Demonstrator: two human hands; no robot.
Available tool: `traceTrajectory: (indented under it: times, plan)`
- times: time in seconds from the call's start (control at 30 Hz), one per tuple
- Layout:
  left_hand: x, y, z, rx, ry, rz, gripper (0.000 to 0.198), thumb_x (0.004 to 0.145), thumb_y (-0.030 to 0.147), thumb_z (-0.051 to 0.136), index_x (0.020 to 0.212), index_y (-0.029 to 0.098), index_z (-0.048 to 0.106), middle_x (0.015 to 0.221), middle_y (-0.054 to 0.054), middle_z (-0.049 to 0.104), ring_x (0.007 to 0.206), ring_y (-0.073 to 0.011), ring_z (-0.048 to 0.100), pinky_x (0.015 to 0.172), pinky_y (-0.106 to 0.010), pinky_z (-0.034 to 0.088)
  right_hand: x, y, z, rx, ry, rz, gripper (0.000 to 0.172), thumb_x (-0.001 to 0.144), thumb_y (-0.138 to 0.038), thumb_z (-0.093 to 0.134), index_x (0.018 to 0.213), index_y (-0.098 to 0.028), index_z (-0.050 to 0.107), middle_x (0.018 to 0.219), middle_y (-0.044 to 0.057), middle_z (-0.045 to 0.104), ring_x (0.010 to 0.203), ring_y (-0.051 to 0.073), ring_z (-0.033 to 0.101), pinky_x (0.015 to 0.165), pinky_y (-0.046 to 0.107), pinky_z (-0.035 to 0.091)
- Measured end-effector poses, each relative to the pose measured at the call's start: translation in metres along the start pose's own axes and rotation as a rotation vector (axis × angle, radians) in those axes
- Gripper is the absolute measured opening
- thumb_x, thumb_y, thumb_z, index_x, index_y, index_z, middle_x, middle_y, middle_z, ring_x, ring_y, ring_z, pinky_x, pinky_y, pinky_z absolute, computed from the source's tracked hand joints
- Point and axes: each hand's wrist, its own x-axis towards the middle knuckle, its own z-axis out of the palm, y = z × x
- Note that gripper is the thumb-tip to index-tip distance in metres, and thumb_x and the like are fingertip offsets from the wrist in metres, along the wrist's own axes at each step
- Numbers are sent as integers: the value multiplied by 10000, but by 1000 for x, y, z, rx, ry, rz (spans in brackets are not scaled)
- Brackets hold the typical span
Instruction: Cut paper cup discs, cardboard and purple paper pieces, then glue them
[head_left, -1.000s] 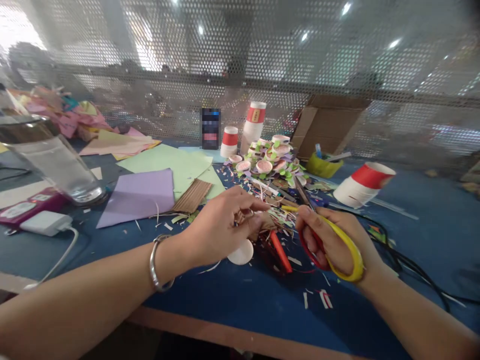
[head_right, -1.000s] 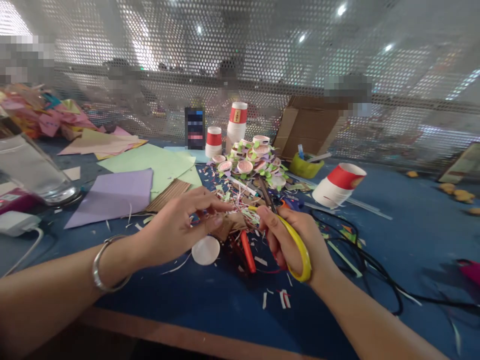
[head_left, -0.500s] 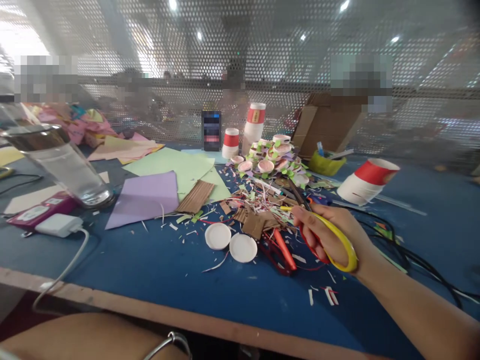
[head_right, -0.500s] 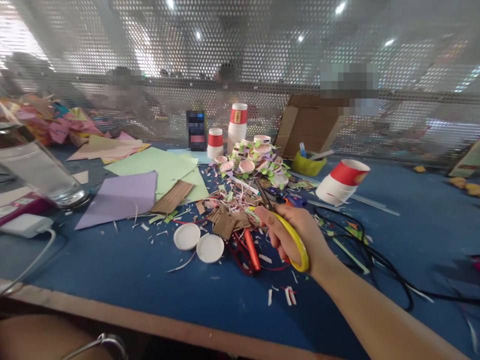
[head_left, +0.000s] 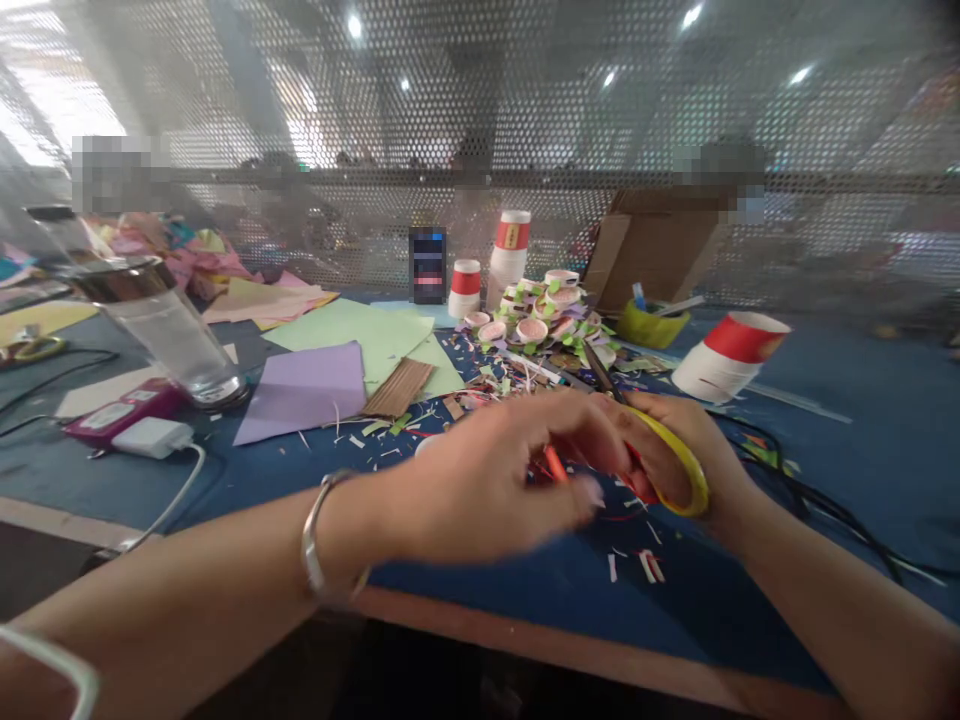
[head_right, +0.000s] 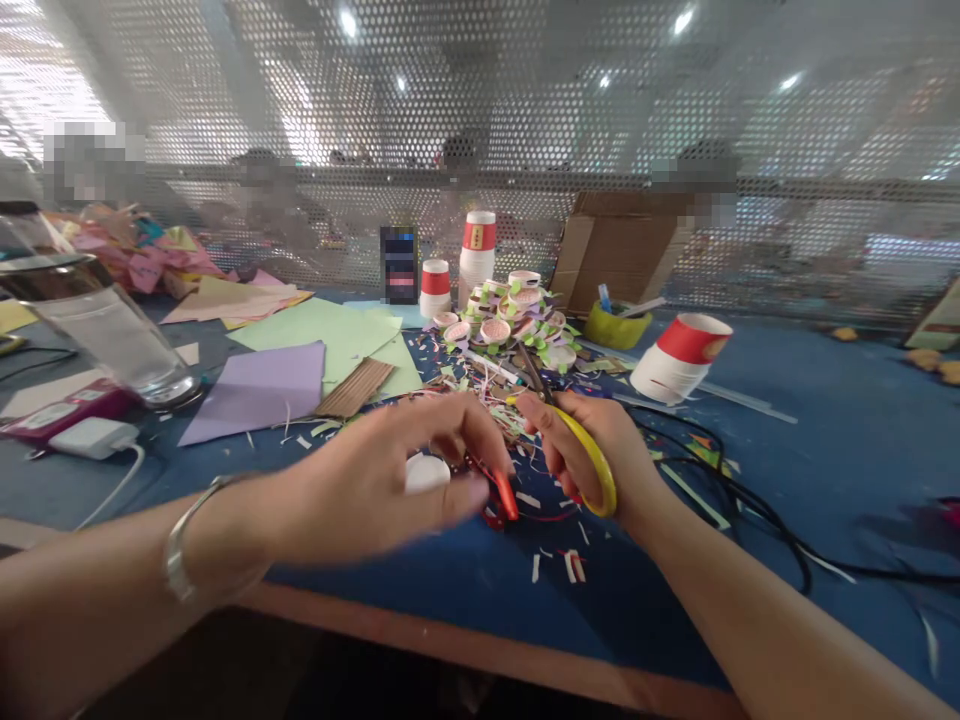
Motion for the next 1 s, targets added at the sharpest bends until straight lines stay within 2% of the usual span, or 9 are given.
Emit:
traceTrajectory:
  times: [0.07,0.17,0.3,0.4,0.47,0.57,0.7,0.87,1.0]
  plan:
    - [21,-29,-12,297,114,-39,206,868,332,611,995,183,679,1026,-107,738,957,-238,665,873,-377,510,1,1,-1,1,-26,35,598,775,-795,613,704,-202,581,401,-38,524,254,114,459,264,201,332]
    - [46,-64,-20,591,14,-114,282,868,423,632,939,158,695,954,-113,731,940,-266,643,869,-396,452,4,5,-2,-1,-52,71,608,758,-810,618,742,-202,598,419,-45,528,267,115,471,269,200,339]
    - [63,-80,-16,582,-96,-140,305,722,458,774,697,172,671,672,-46,653,788,-248,631,795,-367,417,5,7,-1,-47,-51,71,627,755,-829,599,749,-202,600,422,-46,522,271,111,466,275,199,335]
    - [70,-83,-12,518,-81,-135,280,604,363,858,729,177,690,732,-32,674,829,-245,626,800,-356,407,5,6,-1,-77,-56,91,644,748,-842,589,755,-198,602,423,-46,517,276,110,467,280,200,333]
    - [73,-86,-10,449,-44,-132,252,611,279,849,788,178,700,810,-31,701,848,-228,623,797,-345,412,6,6,-1,-86,-58,85,645,753,-841,583,758,-196,602,428,-45,521,278,109,469,283,201,336]
    - [73,-90,-12,298,8,-126,122,723,204,755,816,176,682,795,-20,702,753,-173,614,708,-304,428,5,5,-3,-95,-74,51,620,777,-814,588,773,-195,604,441,-42,534,284,110,480,288,201,350]
    - [62,-85,-24,99,105,-118,139,831,276,702,816,166,618,788,-34,691,717,-150,634,662,-284,456,3,2,-4,-79,-78,42,591,779,-788,613,750,-199,582,436,-44,534,282,101,474,287,187,337]
    - [38,-73,-30,-580,231,-292,171,827,161,706,810,160,536,742,-18,678,751,-144,712,691,-255,505,1,-3,-3,-36,-122,76,557,730,-744,694,739,-198,583,449,-41,558,283,91,473,293,171,330]
    - [26,-70,-21,-870,280,-298,241,809,114,709,754,165,479,719,14,662,753,-141,742,685,-221,515,-3,-6,-2,23,-182,59,507,741,-693,717,780,-200,605,499,-32,587,316,100,507,320,178,355]
